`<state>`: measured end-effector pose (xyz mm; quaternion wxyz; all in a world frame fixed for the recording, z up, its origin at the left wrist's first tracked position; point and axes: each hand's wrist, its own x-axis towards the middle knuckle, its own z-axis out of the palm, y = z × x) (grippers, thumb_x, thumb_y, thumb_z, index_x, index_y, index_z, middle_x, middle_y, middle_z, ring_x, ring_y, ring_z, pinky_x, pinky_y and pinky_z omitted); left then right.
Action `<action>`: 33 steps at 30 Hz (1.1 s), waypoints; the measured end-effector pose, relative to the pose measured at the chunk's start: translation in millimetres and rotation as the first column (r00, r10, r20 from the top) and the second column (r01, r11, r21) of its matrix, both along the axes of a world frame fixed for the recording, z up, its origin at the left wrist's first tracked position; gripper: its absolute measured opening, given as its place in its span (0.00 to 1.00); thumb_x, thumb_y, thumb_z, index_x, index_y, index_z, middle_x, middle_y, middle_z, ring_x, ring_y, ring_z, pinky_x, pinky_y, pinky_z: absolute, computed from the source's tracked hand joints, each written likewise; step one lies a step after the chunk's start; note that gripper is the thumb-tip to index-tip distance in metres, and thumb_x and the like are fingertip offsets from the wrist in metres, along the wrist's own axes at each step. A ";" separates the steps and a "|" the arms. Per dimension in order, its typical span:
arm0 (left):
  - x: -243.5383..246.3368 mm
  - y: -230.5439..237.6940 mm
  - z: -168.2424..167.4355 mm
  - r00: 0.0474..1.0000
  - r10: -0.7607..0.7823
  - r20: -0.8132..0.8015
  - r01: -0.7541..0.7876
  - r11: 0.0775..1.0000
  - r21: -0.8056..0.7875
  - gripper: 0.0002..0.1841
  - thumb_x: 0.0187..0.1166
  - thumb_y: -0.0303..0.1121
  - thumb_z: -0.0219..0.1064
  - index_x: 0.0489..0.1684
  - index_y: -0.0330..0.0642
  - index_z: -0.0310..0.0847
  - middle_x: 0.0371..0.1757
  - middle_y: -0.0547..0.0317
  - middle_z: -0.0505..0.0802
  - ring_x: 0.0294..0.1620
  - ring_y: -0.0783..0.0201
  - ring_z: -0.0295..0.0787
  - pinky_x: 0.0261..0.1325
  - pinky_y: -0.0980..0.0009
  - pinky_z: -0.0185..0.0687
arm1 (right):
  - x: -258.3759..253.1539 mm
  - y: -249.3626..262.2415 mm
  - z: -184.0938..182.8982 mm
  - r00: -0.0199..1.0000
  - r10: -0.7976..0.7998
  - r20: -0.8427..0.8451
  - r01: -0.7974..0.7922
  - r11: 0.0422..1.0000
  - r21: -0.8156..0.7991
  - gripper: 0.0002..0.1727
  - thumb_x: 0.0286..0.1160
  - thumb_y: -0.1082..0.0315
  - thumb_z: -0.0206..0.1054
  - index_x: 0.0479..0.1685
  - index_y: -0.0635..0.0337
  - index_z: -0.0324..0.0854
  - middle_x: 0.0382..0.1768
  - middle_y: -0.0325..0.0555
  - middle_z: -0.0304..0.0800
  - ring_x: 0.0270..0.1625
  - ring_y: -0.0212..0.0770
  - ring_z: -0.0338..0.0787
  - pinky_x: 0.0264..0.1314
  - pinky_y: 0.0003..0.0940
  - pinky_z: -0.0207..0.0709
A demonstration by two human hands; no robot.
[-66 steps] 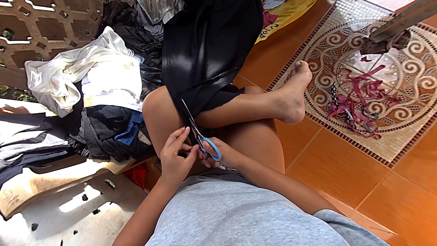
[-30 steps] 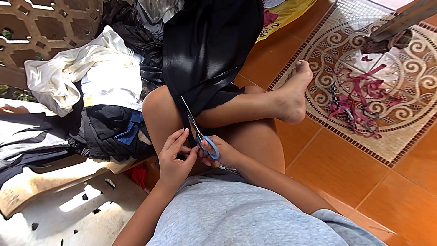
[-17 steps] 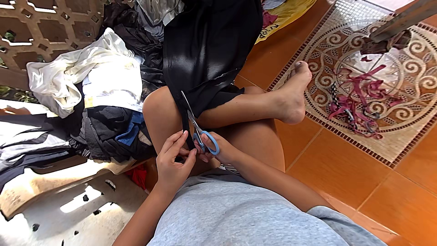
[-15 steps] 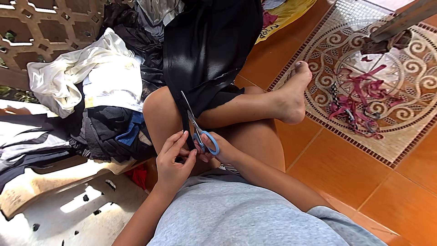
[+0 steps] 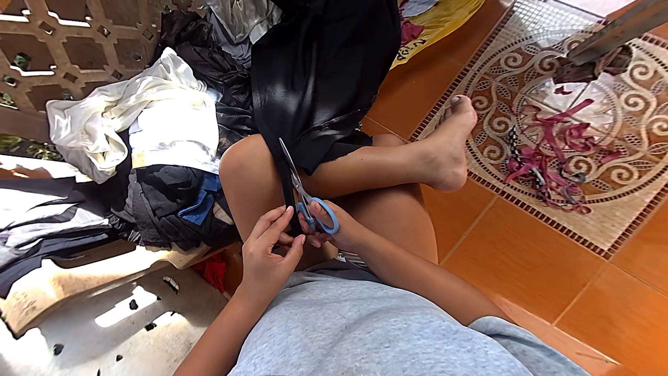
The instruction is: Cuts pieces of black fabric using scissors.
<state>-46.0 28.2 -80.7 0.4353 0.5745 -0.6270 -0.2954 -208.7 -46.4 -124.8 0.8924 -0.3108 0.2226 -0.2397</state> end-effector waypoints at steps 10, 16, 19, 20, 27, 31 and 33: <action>-0.2 2.0 5.0 0.999 -0.041 0.009 0.040 0.999 0.031 0.23 0.65 0.23 0.75 0.59 0.19 0.85 0.60 0.35 0.88 0.36 0.80 0.88 0.40 0.87 0.85 | 4.2 -4.5 2.7 1.000 -0.025 0.000 0.025 1.000 -0.013 0.27 0.82 0.36 0.56 0.25 0.46 0.76 0.17 0.22 0.81 0.17 0.15 0.75 0.21 0.11 0.63; 1.4 2.3 5.5 0.999 -0.047 0.017 0.046 0.998 0.038 0.23 0.65 0.23 0.75 0.59 0.18 0.85 0.60 0.35 0.88 0.36 0.80 0.88 0.40 0.87 0.85 | 6.7 -2.3 5.7 0.999 -0.047 -0.019 0.047 0.999 -0.008 0.24 0.90 0.47 0.48 0.25 0.47 0.75 0.17 0.22 0.81 0.17 0.16 0.76 0.21 0.11 0.65; 2.6 3.5 4.5 0.999 -0.041 0.015 0.040 0.998 0.046 0.22 0.65 0.23 0.75 0.59 0.18 0.85 0.60 0.35 0.88 0.36 0.80 0.88 0.39 0.87 0.85 | 8.4 0.0 3.3 0.999 -0.051 -0.012 0.052 0.999 0.016 0.24 0.90 0.49 0.47 0.25 0.48 0.76 0.17 0.23 0.82 0.17 0.17 0.77 0.21 0.11 0.66; 3.3 3.8 4.3 0.999 -0.039 0.015 0.038 0.998 0.048 0.22 0.65 0.23 0.75 0.59 0.18 0.85 0.61 0.35 0.88 0.36 0.81 0.88 0.39 0.87 0.84 | 8.6 0.5 1.9 0.999 -0.049 -0.005 0.049 0.999 0.021 0.24 0.89 0.47 0.49 0.25 0.48 0.76 0.17 0.24 0.82 0.17 0.17 0.77 0.20 0.11 0.66; 7.0 3.8 3.0 0.997 -0.077 -0.005 0.077 0.993 0.085 0.23 0.65 0.22 0.75 0.59 0.19 0.85 0.61 0.35 0.88 0.36 0.79 0.88 0.39 0.86 0.86 | 7.9 -9.8 -5.7 0.997 -0.034 0.064 0.034 0.999 0.008 0.34 0.71 0.24 0.58 0.27 0.48 0.78 0.18 0.25 0.82 0.17 0.17 0.76 0.21 0.11 0.65; 7.9 2.5 4.1 0.995 -0.099 -0.001 0.099 0.990 0.104 0.23 0.65 0.23 0.75 0.60 0.20 0.85 0.61 0.36 0.88 0.35 0.80 0.88 0.39 0.87 0.85 | 6.9 -12.8 -3.0 0.999 -0.029 0.029 0.029 1.000 0.007 0.30 0.80 0.32 0.54 0.26 0.48 0.77 0.18 0.25 0.82 0.16 0.17 0.76 0.19 0.11 0.64; 7.4 2.9 4.3 0.995 -0.095 -0.001 0.095 0.988 0.122 0.23 0.64 0.22 0.75 0.60 0.20 0.85 0.61 0.36 0.88 0.35 0.80 0.88 0.38 0.86 0.85 | 5.0 -13.2 -2.7 1.000 -0.012 0.008 0.012 1.000 -0.021 0.28 0.86 0.38 0.49 0.26 0.49 0.75 0.18 0.24 0.80 0.16 0.17 0.74 0.20 0.11 0.63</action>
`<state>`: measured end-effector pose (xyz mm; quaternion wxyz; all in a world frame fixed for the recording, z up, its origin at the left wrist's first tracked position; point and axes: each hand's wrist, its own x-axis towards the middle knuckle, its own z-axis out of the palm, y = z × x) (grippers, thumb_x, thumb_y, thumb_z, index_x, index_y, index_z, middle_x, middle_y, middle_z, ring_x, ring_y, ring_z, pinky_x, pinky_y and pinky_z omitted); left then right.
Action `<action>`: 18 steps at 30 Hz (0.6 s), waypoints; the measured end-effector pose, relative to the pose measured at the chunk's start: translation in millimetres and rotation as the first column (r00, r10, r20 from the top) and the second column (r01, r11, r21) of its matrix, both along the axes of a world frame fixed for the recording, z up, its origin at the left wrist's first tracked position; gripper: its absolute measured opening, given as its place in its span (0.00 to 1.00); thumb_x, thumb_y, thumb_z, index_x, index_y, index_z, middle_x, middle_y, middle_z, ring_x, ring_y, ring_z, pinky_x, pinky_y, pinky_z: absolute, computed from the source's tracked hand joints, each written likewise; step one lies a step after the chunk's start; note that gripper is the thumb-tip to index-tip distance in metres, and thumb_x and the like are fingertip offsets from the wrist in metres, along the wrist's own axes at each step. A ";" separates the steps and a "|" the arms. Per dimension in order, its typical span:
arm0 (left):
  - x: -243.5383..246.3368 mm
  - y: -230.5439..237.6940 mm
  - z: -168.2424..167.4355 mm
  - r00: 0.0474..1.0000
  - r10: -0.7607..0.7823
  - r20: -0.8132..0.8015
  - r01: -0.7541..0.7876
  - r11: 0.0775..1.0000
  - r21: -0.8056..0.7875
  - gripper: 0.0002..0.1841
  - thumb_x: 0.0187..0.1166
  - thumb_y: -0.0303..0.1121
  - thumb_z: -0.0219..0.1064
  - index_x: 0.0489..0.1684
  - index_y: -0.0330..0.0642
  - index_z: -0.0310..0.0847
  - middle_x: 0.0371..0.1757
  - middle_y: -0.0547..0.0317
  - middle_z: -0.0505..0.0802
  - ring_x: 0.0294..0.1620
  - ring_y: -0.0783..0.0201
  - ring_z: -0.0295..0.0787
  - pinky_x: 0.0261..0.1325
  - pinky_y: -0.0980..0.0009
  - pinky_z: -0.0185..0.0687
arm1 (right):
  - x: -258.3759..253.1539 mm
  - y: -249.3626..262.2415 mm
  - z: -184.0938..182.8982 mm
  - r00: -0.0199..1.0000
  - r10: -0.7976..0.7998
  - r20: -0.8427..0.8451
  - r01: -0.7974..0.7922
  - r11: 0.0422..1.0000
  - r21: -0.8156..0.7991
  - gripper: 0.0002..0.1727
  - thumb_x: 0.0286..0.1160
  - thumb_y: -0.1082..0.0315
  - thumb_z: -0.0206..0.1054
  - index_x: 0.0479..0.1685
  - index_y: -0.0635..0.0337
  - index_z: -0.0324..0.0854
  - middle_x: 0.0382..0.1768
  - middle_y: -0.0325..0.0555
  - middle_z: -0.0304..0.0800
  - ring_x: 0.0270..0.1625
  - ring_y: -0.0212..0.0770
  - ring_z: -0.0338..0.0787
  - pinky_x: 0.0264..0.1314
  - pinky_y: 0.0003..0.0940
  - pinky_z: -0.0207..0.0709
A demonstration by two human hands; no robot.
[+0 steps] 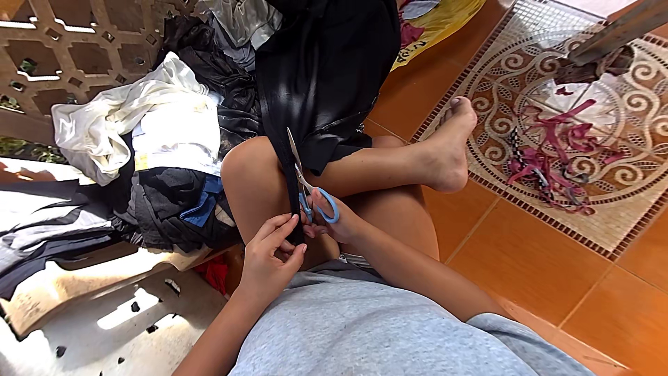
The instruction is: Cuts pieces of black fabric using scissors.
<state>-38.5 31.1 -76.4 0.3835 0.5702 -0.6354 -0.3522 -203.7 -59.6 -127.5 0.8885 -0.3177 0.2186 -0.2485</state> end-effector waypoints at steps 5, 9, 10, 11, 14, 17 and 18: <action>-0.7 -0.3 -0.1 1.000 0.017 -0.008 -0.017 1.000 0.010 0.23 0.64 0.22 0.75 0.60 0.20 0.85 0.62 0.36 0.88 0.35 0.80 0.88 0.38 0.87 0.85 | -3.4 1.4 -3.3 1.000 0.011 0.017 -0.011 0.999 -0.033 0.27 0.82 0.35 0.55 0.27 0.48 0.76 0.18 0.22 0.79 0.17 0.16 0.73 0.20 0.11 0.62; 0.7 -2.1 -1.1 1.000 -0.009 0.010 0.008 0.999 0.031 0.23 0.64 0.22 0.74 0.60 0.21 0.86 0.62 0.36 0.88 0.34 0.79 0.88 0.37 0.87 0.84 | -3.8 1.4 -2.3 1.000 0.002 -0.009 -0.002 1.000 -0.025 0.26 0.86 0.41 0.52 0.26 0.48 0.75 0.17 0.23 0.79 0.16 0.16 0.73 0.20 0.10 0.62; 1.1 -2.6 -1.4 1.000 -0.020 0.024 0.019 0.999 0.039 0.22 0.65 0.23 0.74 0.60 0.22 0.86 0.62 0.36 0.88 0.34 0.79 0.88 0.37 0.86 0.84 | -3.4 1.6 -0.6 1.000 -0.005 -0.030 0.004 1.000 -0.018 0.25 0.88 0.44 0.50 0.25 0.48 0.74 0.16 0.23 0.78 0.16 0.16 0.73 0.20 0.11 0.63; 1.8 -3.3 -1.7 0.999 -0.031 0.038 0.029 0.999 0.046 0.22 0.65 0.23 0.74 0.60 0.22 0.86 0.62 0.36 0.88 0.34 0.79 0.88 0.37 0.86 0.84 | -2.7 2.0 0.7 0.999 -0.014 -0.046 0.014 1.000 -0.007 0.24 0.89 0.47 0.48 0.24 0.48 0.74 0.16 0.23 0.78 0.15 0.16 0.73 0.20 0.11 0.63; 3.3 -5.3 -1.6 0.996 -0.044 0.073 0.040 0.997 0.063 0.22 0.65 0.23 0.74 0.60 0.24 0.87 0.61 0.36 0.89 0.33 0.79 0.88 0.36 0.87 0.84 | -0.2 3.8 3.1 0.997 -0.043 -0.069 0.045 0.999 0.021 0.24 0.91 0.52 0.45 0.23 0.49 0.75 0.15 0.24 0.80 0.15 0.17 0.74 0.19 0.12 0.64; 4.2 -6.6 -1.9 0.994 -0.049 0.095 0.042 0.996 0.075 0.22 0.65 0.23 0.73 0.60 0.24 0.87 0.61 0.36 0.89 0.32 0.79 0.87 0.36 0.87 0.83 | 1.4 5.0 2.9 0.995 -0.061 -0.084 0.062 0.998 0.019 0.24 0.91 0.57 0.44 0.23 0.49 0.75 0.15 0.24 0.80 0.16 0.18 0.75 0.20 0.13 0.67; 5.3 -7.5 -1.4 0.993 -0.052 0.104 0.044 0.995 0.085 0.22 0.65 0.23 0.73 0.60 0.25 0.87 0.61 0.36 0.89 0.32 0.78 0.87 0.35 0.86 0.83 | 1.5 5.2 1.8 0.995 -0.059 -0.083 0.061 0.998 0.018 0.24 0.91 0.57 0.44 0.23 0.49 0.75 0.16 0.24 0.79 0.16 0.18 0.75 0.21 0.13 0.67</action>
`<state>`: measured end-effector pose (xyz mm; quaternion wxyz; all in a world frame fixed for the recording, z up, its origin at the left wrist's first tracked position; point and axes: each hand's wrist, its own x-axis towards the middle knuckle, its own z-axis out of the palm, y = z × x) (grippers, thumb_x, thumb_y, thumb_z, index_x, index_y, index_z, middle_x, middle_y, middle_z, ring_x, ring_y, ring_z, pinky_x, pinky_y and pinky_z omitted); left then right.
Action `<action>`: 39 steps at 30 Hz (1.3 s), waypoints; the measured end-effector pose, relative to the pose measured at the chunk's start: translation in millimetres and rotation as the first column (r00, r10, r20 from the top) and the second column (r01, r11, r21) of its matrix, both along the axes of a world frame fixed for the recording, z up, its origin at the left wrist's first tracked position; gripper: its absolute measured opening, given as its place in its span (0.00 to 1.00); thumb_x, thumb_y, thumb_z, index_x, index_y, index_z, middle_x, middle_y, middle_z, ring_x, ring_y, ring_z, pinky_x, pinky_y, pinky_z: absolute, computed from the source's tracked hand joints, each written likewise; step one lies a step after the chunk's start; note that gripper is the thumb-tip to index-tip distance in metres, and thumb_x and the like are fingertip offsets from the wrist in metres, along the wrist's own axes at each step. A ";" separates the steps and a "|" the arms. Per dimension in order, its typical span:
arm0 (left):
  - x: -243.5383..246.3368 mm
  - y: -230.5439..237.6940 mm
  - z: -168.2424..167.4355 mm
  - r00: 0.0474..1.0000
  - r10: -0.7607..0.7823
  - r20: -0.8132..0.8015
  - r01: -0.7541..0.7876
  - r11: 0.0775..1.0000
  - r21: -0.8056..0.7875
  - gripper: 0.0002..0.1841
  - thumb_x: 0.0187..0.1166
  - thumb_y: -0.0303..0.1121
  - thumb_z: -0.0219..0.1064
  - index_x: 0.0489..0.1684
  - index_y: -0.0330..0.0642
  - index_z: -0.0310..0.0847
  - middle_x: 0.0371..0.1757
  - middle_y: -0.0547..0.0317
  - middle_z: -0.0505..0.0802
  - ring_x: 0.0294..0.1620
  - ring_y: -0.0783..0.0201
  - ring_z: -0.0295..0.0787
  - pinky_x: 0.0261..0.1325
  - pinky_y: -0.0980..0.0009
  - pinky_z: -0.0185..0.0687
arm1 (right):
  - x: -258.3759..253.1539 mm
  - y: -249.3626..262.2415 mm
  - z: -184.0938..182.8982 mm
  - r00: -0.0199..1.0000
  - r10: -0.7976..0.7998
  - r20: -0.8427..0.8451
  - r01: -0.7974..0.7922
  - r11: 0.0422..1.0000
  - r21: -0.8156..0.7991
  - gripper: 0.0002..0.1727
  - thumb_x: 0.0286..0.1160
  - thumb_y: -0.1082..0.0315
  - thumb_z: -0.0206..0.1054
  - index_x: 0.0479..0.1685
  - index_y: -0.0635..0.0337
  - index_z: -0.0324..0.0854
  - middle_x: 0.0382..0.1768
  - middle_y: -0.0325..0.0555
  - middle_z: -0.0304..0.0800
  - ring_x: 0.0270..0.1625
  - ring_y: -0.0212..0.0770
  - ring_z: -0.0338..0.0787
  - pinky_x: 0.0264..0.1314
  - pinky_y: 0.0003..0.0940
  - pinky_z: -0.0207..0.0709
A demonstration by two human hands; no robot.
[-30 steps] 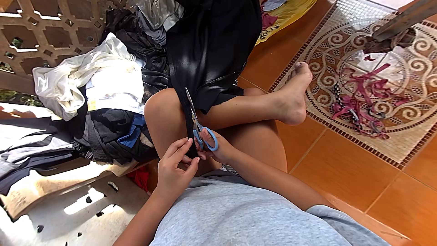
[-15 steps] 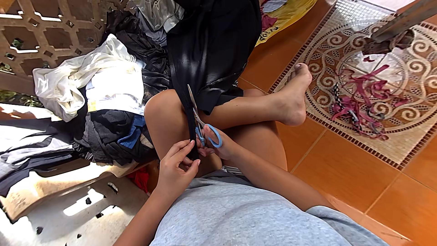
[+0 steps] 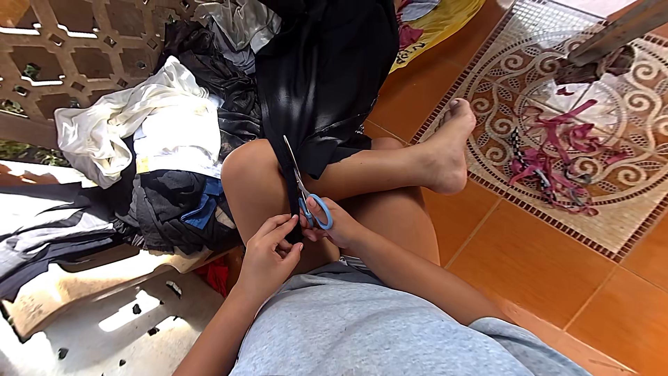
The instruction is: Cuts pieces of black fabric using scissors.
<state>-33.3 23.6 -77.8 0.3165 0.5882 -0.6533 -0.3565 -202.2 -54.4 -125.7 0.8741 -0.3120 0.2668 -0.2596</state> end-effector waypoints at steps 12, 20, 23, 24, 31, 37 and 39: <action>-2.8 -94.9 24.2 0.983 0.150 -0.104 -0.156 0.986 -0.057 0.29 0.77 0.36 0.71 0.72 0.23 0.76 0.64 0.35 0.88 0.59 0.59 0.92 0.60 0.70 0.88 | -28.3 -1.4 -6.2 0.998 -0.057 -0.023 0.052 0.984 -0.172 0.25 0.74 0.34 0.66 0.25 0.45 0.79 0.20 0.21 0.81 0.20 0.18 0.79 0.24 0.13 0.72; -30.7 -111.2 12.3 0.959 0.123 -0.257 -0.131 0.991 -0.011 0.22 0.71 0.24 0.75 0.65 0.28 0.85 0.58 0.45 0.93 0.42 0.75 0.93 0.51 0.80 0.88 | -44.2 3.6 -14.4 0.994 -0.095 -0.061 0.075 0.961 -0.267 0.21 0.77 0.39 0.67 0.24 0.42 0.80 0.20 0.20 0.82 0.20 0.17 0.79 0.24 0.14 0.72; -32.3 -106.6 10.2 0.959 0.169 -0.229 -0.185 0.981 -0.051 0.14 0.68 0.24 0.77 0.50 0.29 0.92 0.50 0.46 0.94 0.39 0.75 0.91 0.47 0.82 0.86 | -44.9 3.8 -14.6 0.989 -0.095 -0.112 0.062 0.962 -0.267 0.18 0.81 0.47 0.64 0.23 0.43 0.79 0.19 0.20 0.82 0.20 0.17 0.79 0.25 0.15 0.73; -32.9 -103.8 8.5 0.958 0.179 -0.226 -0.200 0.977 -0.075 0.11 0.67 0.24 0.77 0.45 0.29 0.93 0.48 0.46 0.94 0.40 0.75 0.91 0.48 0.82 0.86 | -44.4 4.3 -14.4 0.987 -0.094 -0.133 0.056 0.963 -0.265 0.17 0.81 0.49 0.62 0.23 0.43 0.79 0.19 0.20 0.82 0.20 0.17 0.79 0.25 0.15 0.72; -33.9 -91.4 -8.2 0.941 0.208 -0.266 -0.261 0.947 -0.186 0.14 0.64 0.24 0.78 0.47 0.27 0.92 0.52 0.41 0.93 0.44 0.75 0.92 0.48 0.84 0.86 | -42.6 7.7 -20.3 0.996 -0.017 -0.086 -0.004 0.971 -0.239 0.24 0.71 0.34 0.68 0.25 0.43 0.80 0.20 0.20 0.83 0.20 0.17 0.79 0.24 0.14 0.72; -34.7 -91.0 -4.9 0.943 0.192 -0.272 -0.239 0.959 -0.154 0.16 0.64 0.21 0.76 0.51 0.24 0.90 0.56 0.37 0.91 0.41 0.76 0.91 0.44 0.85 0.85 | -44.5 9.2 -19.2 0.996 0.034 -0.082 -0.052 0.972 -0.231 0.31 0.64 0.25 0.67 0.30 0.45 0.79 0.22 0.20 0.82 0.22 0.15 0.78 0.24 0.10 0.67; -33.8 -91.1 -5.9 0.945 0.178 -0.275 -0.224 0.963 -0.147 0.16 0.65 0.21 0.76 0.52 0.24 0.90 0.56 0.37 0.90 0.40 0.77 0.90 0.43 0.85 0.85 | -46.5 9.2 -18.9 0.995 0.048 -0.092 -0.069 0.967 -0.244 0.31 0.65 0.24 0.65 0.32 0.45 0.78 0.22 0.19 0.82 0.22 0.14 0.78 0.25 0.10 0.67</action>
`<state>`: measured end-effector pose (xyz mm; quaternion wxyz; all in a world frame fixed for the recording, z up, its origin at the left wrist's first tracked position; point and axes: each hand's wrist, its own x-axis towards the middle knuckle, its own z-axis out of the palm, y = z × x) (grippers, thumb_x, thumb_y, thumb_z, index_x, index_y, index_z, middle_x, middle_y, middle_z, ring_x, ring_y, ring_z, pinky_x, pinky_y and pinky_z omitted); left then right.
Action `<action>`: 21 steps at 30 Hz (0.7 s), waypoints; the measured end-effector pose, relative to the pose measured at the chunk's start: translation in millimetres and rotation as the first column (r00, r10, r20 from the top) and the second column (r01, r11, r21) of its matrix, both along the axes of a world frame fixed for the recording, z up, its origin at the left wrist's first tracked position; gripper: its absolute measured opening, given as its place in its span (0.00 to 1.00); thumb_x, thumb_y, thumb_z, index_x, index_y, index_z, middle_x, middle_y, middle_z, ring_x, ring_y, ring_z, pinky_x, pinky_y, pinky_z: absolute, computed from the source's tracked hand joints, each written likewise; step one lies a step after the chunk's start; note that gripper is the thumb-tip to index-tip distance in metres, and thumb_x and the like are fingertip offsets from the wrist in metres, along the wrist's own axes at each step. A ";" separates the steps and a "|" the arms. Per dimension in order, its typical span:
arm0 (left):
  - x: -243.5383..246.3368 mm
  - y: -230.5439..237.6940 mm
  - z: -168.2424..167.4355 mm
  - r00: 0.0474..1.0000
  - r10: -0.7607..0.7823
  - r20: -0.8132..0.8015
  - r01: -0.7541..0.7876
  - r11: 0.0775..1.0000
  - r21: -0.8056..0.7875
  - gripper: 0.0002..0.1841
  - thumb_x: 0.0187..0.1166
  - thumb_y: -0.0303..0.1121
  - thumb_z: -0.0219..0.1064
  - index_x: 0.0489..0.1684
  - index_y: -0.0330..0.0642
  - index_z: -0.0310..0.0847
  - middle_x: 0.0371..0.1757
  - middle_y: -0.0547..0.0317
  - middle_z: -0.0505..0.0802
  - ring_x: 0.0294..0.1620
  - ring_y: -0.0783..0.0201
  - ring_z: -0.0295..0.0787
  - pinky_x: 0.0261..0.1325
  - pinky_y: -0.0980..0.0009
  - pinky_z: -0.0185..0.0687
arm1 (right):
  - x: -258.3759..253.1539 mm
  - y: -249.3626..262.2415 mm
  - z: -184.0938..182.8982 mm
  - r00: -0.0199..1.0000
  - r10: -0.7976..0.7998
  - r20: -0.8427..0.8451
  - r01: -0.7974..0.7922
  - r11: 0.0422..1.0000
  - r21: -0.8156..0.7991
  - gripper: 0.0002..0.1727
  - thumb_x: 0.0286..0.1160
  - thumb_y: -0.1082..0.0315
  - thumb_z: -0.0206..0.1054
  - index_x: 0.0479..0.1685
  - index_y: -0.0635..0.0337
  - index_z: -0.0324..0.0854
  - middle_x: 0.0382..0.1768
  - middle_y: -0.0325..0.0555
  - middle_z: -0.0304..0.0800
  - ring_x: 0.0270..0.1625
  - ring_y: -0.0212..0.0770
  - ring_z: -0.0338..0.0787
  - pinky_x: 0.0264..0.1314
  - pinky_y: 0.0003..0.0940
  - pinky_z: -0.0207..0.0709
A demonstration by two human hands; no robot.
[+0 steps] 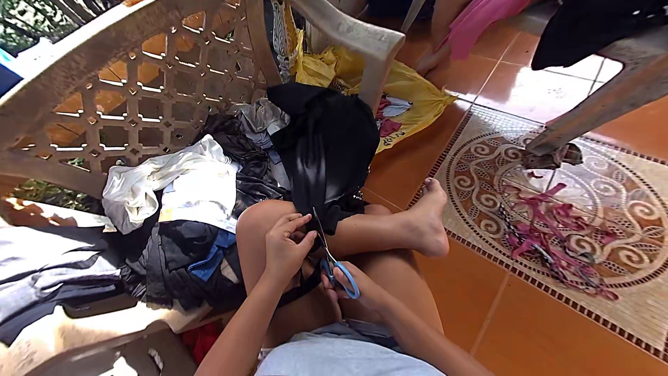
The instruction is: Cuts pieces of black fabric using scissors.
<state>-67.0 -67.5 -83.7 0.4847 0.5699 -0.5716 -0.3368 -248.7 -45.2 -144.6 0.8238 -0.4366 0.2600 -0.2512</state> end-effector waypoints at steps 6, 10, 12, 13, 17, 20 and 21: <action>2.0 0.9 -1.7 0.999 -0.032 0.001 0.032 0.999 0.005 0.17 0.66 0.22 0.76 0.54 0.24 0.89 0.58 0.37 0.90 0.40 0.76 0.90 0.42 0.85 0.86 | 1.5 -6.0 0.5 1.000 0.013 0.013 -0.013 1.000 -0.004 0.31 0.66 0.24 0.65 0.30 0.45 0.78 0.22 0.20 0.81 0.21 0.15 0.77 0.24 0.10 0.67; 1.6 1.8 -3.8 1.000 -0.026 -0.001 0.026 1.000 -0.005 0.17 0.66 0.23 0.76 0.53 0.23 0.89 0.57 0.37 0.90 0.39 0.77 0.90 0.43 0.85 0.86 | 1.7 -6.1 0.9 1.000 -0.010 0.022 0.010 1.000 0.020 0.29 0.67 0.27 0.66 0.27 0.44 0.79 0.20 0.19 0.81 0.20 0.15 0.77 0.23 0.10 0.67; 1.0 2.6 -4.1 1.000 -0.018 -0.009 0.018 1.000 -0.004 0.18 0.66 0.23 0.77 0.54 0.23 0.89 0.57 0.38 0.90 0.38 0.78 0.89 0.42 0.86 0.86 | 2.6 -4.0 1.2 0.998 -0.028 0.058 0.025 0.999 0.041 0.29 0.67 0.27 0.66 0.26 0.44 0.79 0.20 0.20 0.81 0.20 0.15 0.78 0.23 0.10 0.67; 0.7 3.2 -4.4 1.000 -0.013 -0.010 0.013 1.000 -0.004 0.18 0.66 0.23 0.77 0.54 0.23 0.89 0.57 0.38 0.90 0.38 0.79 0.89 0.42 0.86 0.85 | 3.0 -3.1 1.4 0.996 -0.033 0.084 0.028 0.998 0.054 0.29 0.67 0.27 0.66 0.26 0.44 0.79 0.20 0.20 0.81 0.20 0.15 0.78 0.23 0.10 0.68; 0.3 5.6 -4.7 1.000 -0.006 0.013 0.006 1.000 -0.005 0.19 0.66 0.23 0.77 0.56 0.22 0.88 0.58 0.38 0.90 0.37 0.79 0.90 0.42 0.86 0.86 | 2.5 -0.4 0.9 0.990 -0.029 0.138 0.018 0.996 0.084 0.28 0.69 0.29 0.66 0.26 0.45 0.79 0.21 0.21 0.81 0.20 0.16 0.79 0.23 0.10 0.69; 0.5 7.6 -6.5 0.999 -0.016 0.045 0.017 1.000 -0.013 0.20 0.67 0.24 0.76 0.57 0.22 0.87 0.57 0.38 0.90 0.37 0.79 0.90 0.43 0.86 0.86 | 1.9 0.0 0.3 0.987 0.006 0.161 -0.027 0.991 0.128 0.30 0.66 0.26 0.65 0.28 0.45 0.79 0.20 0.22 0.81 0.19 0.16 0.78 0.22 0.10 0.68; 0.4 8.2 -7.3 0.998 -0.021 0.064 0.023 1.000 -0.018 0.20 0.67 0.24 0.76 0.57 0.22 0.87 0.57 0.39 0.91 0.37 0.78 0.90 0.43 0.86 0.86 | 2.0 -0.4 -1.4 0.982 0.016 0.188 -0.042 0.990 0.137 0.31 0.67 0.25 0.64 0.29 0.46 0.79 0.21 0.23 0.82 0.20 0.17 0.79 0.23 0.10 0.69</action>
